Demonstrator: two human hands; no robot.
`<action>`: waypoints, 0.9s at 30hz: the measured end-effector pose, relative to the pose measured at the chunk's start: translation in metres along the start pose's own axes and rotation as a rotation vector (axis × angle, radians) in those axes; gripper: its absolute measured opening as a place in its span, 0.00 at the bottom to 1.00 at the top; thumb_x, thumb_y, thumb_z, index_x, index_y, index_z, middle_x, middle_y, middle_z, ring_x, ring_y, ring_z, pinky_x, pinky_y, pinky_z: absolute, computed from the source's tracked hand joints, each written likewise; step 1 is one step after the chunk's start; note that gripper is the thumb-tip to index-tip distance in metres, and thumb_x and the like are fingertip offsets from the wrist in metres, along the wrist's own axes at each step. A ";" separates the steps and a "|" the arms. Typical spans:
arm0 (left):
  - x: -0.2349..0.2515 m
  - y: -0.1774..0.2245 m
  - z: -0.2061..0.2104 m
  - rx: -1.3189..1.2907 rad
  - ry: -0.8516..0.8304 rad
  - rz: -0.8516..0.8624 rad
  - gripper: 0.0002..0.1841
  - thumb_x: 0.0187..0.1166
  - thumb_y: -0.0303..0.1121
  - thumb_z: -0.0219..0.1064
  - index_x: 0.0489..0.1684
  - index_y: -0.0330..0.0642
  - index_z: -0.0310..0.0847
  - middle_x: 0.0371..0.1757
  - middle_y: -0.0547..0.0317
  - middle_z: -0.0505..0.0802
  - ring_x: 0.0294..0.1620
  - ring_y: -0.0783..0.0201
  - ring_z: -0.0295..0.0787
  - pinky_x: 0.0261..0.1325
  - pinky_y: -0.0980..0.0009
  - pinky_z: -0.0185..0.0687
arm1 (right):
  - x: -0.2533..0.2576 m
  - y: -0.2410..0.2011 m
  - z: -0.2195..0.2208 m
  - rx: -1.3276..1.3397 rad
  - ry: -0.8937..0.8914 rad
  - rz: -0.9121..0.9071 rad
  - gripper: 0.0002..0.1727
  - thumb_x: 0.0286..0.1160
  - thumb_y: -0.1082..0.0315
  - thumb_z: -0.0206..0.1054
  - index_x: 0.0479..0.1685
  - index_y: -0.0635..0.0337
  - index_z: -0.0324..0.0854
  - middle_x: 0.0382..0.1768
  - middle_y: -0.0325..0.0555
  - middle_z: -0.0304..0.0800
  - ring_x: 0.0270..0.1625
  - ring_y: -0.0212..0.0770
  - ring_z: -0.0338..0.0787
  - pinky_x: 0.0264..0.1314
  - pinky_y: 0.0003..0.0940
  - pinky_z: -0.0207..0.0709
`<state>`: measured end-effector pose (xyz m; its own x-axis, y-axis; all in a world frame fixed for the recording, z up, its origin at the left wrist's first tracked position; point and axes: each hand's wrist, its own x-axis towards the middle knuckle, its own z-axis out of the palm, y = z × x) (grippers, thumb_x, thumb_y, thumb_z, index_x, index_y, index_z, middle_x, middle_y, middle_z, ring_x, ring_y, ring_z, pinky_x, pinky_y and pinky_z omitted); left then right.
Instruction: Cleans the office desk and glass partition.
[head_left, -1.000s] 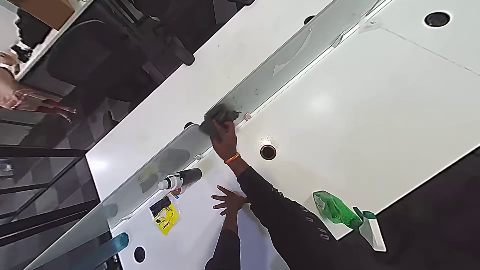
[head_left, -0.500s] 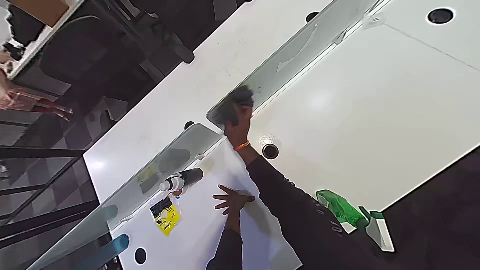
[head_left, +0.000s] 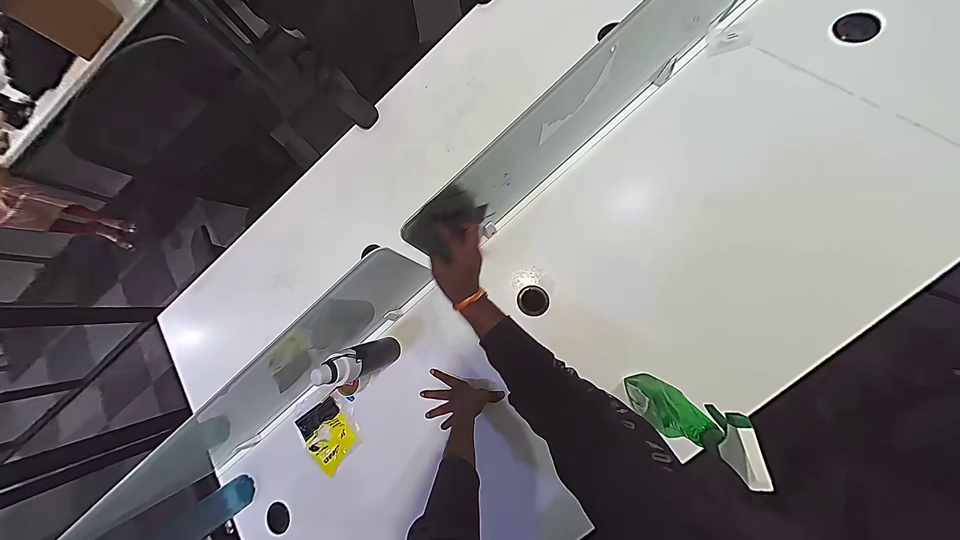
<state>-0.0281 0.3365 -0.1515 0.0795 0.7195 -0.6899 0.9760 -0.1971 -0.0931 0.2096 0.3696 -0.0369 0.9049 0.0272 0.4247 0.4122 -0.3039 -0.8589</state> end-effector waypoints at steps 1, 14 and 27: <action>0.000 0.001 0.000 0.000 0.007 0.007 0.93 0.28 0.54 0.95 0.94 0.52 0.08 0.88 0.20 0.15 0.86 0.07 0.27 0.65 0.09 0.53 | -0.014 -0.001 0.007 -0.026 -0.098 -0.093 0.19 0.57 0.69 0.80 0.52 0.57 0.94 0.53 0.67 0.88 0.52 0.60 0.91 0.50 0.51 0.90; 0.004 0.001 0.002 -0.031 -0.004 -0.027 0.98 0.15 0.53 0.97 0.94 0.56 0.07 0.88 0.24 0.14 0.86 0.06 0.28 0.62 0.09 0.58 | 0.036 0.057 -0.018 -0.129 0.164 0.127 0.23 0.58 0.76 0.71 0.59 0.66 0.88 0.66 0.65 0.82 0.66 0.57 0.86 0.63 0.49 0.86; 0.001 0.003 -0.001 -0.011 -0.029 -0.024 0.97 0.19 0.54 0.97 0.94 0.54 0.06 0.88 0.24 0.13 0.87 0.07 0.27 0.64 0.10 0.56 | 0.009 0.001 -0.006 -0.073 -0.003 -0.415 0.09 0.54 0.71 0.78 0.36 0.59 0.95 0.46 0.61 0.91 0.48 0.55 0.92 0.49 0.43 0.88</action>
<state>-0.0249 0.3375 -0.1522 0.0500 0.7043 -0.7081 0.9797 -0.1725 -0.1024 0.2177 0.3636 -0.0318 0.6638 0.1647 0.7295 0.7336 -0.3334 -0.5922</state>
